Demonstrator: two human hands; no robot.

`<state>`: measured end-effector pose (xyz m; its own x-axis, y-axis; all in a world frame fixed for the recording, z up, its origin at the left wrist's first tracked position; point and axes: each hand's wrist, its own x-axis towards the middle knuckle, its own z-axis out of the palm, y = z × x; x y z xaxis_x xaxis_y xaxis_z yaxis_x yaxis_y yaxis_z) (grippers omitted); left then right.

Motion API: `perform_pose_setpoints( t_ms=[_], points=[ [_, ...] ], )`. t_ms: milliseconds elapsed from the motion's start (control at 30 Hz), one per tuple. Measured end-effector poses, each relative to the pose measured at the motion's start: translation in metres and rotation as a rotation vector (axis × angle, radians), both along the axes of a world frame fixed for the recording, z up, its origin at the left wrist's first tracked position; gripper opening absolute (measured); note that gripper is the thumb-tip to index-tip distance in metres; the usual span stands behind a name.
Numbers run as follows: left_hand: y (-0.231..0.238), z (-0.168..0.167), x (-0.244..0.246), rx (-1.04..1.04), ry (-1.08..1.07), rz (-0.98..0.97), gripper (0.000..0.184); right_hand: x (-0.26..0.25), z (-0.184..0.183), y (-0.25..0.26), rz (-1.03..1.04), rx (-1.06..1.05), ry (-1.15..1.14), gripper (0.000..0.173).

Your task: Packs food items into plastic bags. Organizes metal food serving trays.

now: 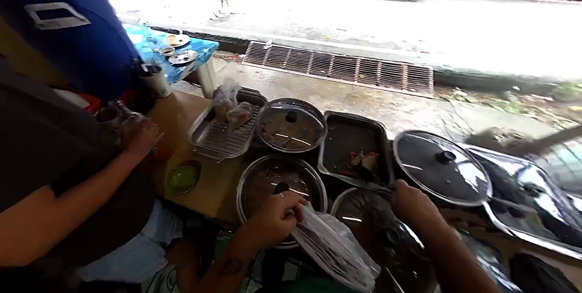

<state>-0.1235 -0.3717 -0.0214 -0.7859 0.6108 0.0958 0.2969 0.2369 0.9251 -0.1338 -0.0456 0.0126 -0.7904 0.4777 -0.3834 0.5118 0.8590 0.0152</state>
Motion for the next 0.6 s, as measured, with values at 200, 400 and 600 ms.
perform_pose_setpoints(
  t_ms=[200, 400, 600],
  points=[
    [-0.002, -0.028, -0.004, 0.101, 0.093, 0.074, 0.014, 0.005, 0.012, -0.017, -0.23, -0.12, 0.02, 0.043],
    [-0.001, -0.034, -0.006, 0.126, 0.082, 0.094, 0.014, -0.029, -0.022, -0.008, -0.291, -0.156, 0.054, 0.036],
    [0.004, -0.033, -0.005, 0.147, 0.039, 0.074, 0.018, -0.052, -0.057, -0.011, -0.229, -0.15, 0.072, 0.039]
  ],
)
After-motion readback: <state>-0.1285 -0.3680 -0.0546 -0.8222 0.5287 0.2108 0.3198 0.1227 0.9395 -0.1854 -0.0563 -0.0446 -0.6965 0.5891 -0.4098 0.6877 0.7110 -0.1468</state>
